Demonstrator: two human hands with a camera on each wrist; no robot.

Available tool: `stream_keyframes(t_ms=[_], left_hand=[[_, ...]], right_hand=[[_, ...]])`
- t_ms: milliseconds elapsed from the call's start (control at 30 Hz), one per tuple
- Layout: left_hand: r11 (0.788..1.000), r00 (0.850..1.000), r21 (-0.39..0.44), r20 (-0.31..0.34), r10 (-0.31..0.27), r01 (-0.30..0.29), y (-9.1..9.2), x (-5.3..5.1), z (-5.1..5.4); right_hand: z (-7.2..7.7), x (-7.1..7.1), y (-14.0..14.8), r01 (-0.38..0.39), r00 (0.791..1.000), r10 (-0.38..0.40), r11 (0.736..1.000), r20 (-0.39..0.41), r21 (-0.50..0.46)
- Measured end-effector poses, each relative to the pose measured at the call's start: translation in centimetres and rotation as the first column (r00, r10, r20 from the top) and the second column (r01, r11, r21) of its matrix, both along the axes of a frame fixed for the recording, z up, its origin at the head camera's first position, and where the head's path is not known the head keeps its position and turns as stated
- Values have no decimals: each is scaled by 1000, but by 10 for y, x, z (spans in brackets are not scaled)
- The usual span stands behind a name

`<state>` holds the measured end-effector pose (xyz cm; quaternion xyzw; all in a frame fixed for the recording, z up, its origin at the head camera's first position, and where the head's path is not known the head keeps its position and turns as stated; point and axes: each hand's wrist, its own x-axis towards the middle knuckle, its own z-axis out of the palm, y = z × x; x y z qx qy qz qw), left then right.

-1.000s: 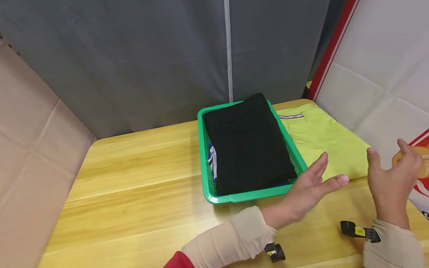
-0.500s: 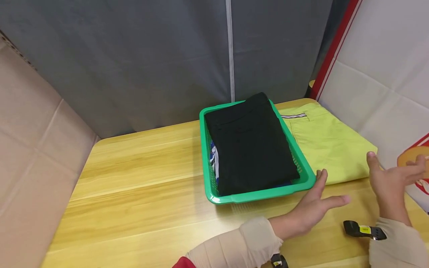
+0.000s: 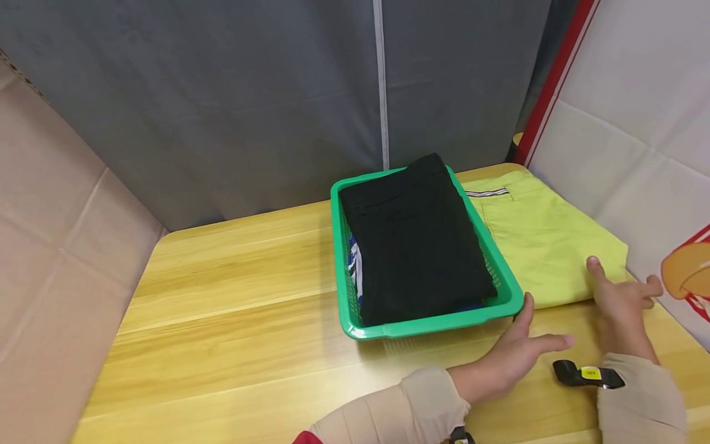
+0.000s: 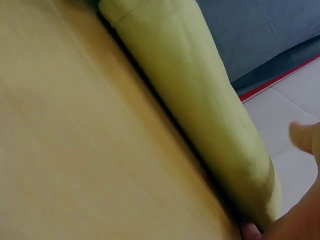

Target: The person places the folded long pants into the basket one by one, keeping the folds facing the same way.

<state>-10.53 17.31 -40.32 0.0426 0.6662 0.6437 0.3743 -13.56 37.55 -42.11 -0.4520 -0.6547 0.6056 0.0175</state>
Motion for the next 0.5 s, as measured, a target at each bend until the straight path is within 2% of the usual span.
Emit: stream_keyframes(t_ms=[100, 200, 333, 400, 500], left_hand=[[998, 998, -10, 37, 56, -56, 2, -1, -3], [994, 992, -10, 47, 114, -113, 4, -2, -5], [978, 977, 26, 51, 207, -208, 4, 0, -8], [968, 966, 19, 67, 248, -250, 4, 0, -9], [959, 955, -4, 87, 282, -283, 3, -2, -10]], right_hand=[[-1, -3, -1, -6, 1000, 6, 1000, 8, -13], [-1, -8, -3, 8, 1000, -8, 999, 23, -34], [-1, -16, -5, 106, 994, -104, 992, 37, -67], [-1, -19, -6, 137, 990, -135, 989, 46, -55], [0, -21, -7, 139, 987, -139, 990, 78, 2]])
